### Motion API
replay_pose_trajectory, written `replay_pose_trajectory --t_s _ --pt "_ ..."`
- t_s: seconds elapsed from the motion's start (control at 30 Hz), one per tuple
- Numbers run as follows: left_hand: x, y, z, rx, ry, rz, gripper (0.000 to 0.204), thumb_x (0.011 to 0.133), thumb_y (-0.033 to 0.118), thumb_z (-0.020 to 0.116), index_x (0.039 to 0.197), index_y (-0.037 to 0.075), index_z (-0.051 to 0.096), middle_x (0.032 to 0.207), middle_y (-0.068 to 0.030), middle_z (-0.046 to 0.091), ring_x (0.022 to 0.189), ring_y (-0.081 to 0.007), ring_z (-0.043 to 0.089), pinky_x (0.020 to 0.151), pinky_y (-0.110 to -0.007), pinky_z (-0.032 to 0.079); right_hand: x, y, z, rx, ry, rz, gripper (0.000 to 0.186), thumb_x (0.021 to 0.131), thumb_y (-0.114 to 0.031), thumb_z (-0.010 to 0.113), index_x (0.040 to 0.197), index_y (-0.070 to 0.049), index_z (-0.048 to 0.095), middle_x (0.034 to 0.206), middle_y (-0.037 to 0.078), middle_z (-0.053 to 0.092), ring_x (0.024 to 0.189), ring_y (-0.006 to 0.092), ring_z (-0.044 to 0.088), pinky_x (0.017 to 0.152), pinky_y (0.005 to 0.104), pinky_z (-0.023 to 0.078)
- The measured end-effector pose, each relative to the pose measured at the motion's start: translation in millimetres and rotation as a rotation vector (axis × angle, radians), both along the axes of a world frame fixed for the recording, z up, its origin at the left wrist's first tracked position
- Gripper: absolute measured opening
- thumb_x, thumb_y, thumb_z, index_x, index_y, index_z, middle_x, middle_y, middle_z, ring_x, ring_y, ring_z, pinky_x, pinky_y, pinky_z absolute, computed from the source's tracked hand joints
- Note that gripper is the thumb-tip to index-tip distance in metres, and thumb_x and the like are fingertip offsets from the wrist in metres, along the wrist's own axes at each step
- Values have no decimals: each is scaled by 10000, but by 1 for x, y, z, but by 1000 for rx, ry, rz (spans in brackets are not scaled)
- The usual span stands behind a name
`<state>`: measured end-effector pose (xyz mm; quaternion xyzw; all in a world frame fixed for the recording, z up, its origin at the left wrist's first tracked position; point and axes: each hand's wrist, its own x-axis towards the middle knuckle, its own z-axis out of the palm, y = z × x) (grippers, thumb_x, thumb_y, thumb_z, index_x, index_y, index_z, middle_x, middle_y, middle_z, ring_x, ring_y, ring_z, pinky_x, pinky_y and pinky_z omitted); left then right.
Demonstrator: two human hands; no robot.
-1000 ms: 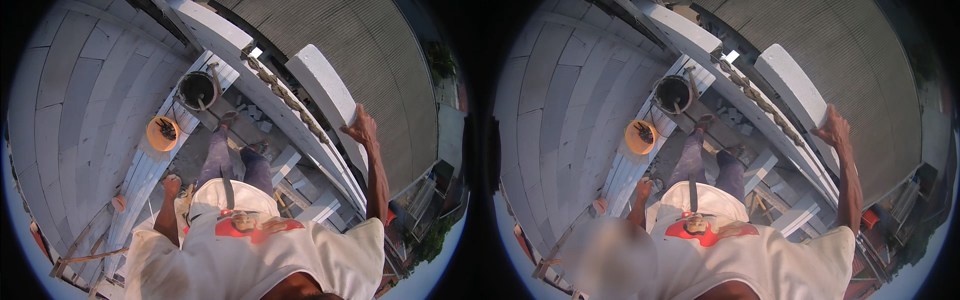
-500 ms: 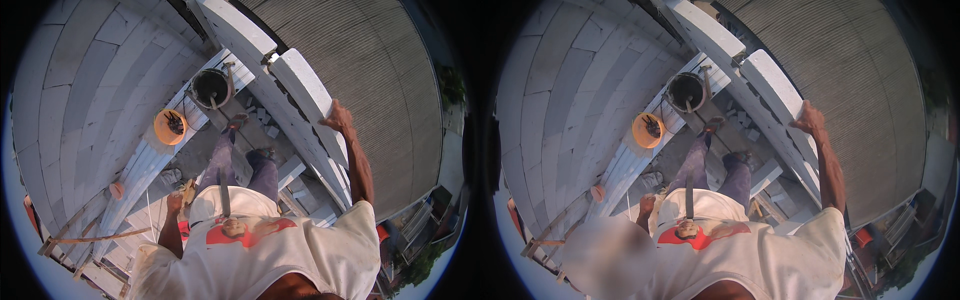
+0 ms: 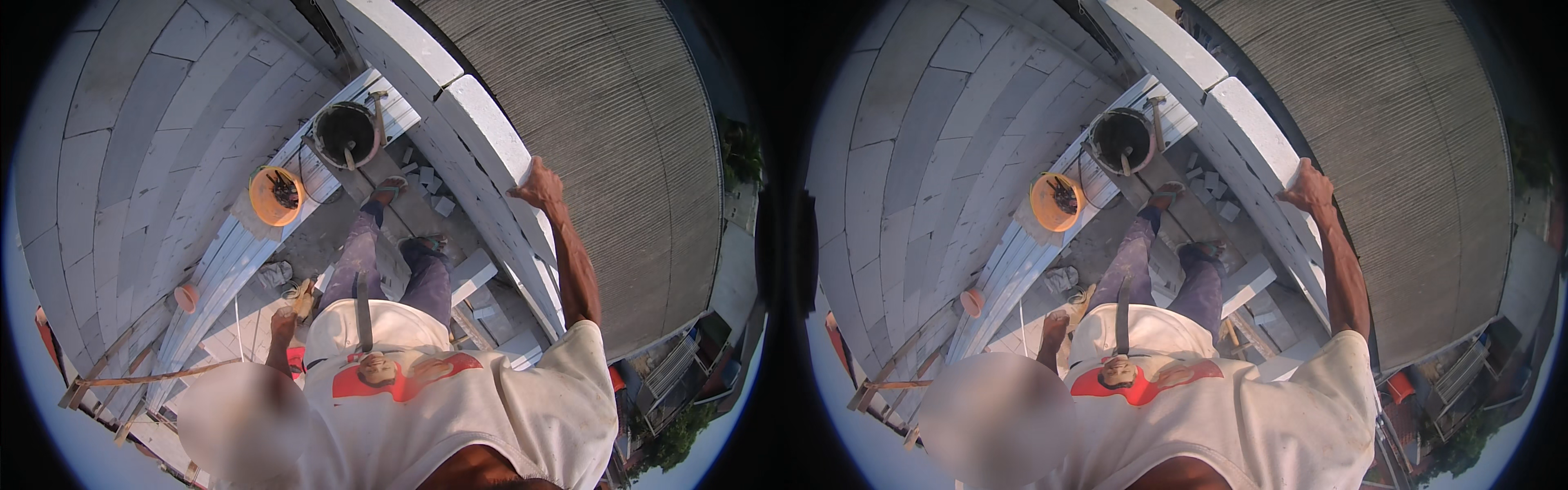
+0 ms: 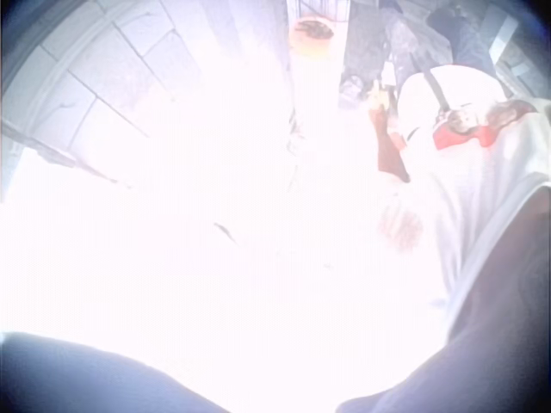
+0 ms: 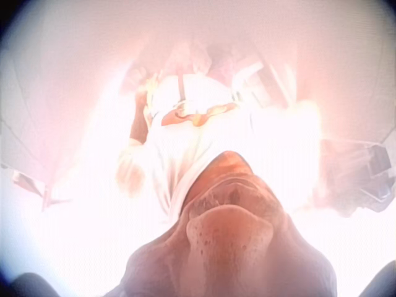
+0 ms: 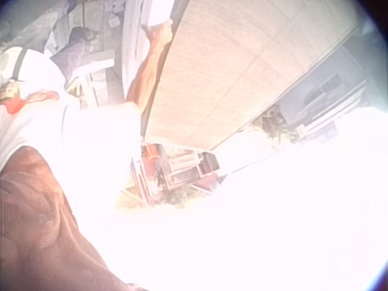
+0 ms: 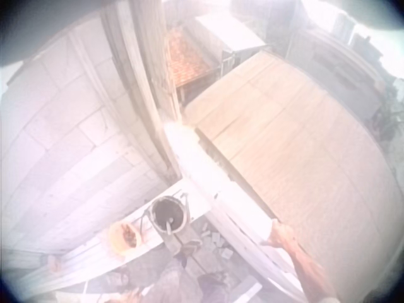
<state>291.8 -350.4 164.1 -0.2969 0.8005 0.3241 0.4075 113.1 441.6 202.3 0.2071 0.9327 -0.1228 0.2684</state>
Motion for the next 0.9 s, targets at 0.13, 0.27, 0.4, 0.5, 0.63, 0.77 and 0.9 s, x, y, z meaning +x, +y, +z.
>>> replay_pose_trajectory --t_s 0.13,0.27,0.4,0.5,0.63,0.77,0.9 --pt "9 8 1 1 92 4 122 910 156 634 809 95 605 764 28 555 717 -100 509 660 -298 409 -3 -3 -1 -6 -7 0 899 573 -437 980 1238 -9 553 1008 234 737 886 362 743 789 461 602" --pt "16 3 1 98 270 -59 261 894 128 604 649 141 518 670 79 445 637 -49 415 585 -275 338 -4 -8 -4 -7 -1 21 887 584 -441 977 1228 -4 551 1002 231 735 888 361 739 781 454 602" --pt "-16 21 3 114 120 -114 168 875 145 619 721 111 563 686 35 505 626 -91 460 588 -297 373 -5 0 -2 -5 -38 11 883 582 -444 979 1221 -7 555 1003 219 736 881 358 733 795 459 600" --pt "-32 11 -4 48 -31 -114 175 875 192 664 875 16 673 757 -56 649 706 -178 601 694 -346 490 -3 2 -3 -3 -18 15 879 578 -449 980 1212 -11 558 1001 213 737 870 351 731 801 457 599" --pt "-59 20 -12 34 -25 -76 260 874 186 679 1034 -13 729 852 -38 704 782 -132 617 731 -312 503 -5 -2 -6 0 -23 14 880 574 -455 981 1204 -4 563 1011 223 742 892 357 739 819 450 599" --pt "-66 24 -1 -7 54 19 373 890 182 698 1176 -56 708 971 -52 718 870 -146 636 786 -299 510 -15 -15 -20 -41 -20 21 879 560 -453 986 1189 -2 569 1020 230 746 907 370 746 834 453 599" --pt "-103 63 -11 28 -8 -63 455 899 195 706 1254 -87 667 1051 -86 719 928 -165 646 831 -304 514 -1 9 -5 -1 -22 -9 865 557 -440 987 1180 -11 568 1016 229 748 906 373 748 830 459 596"
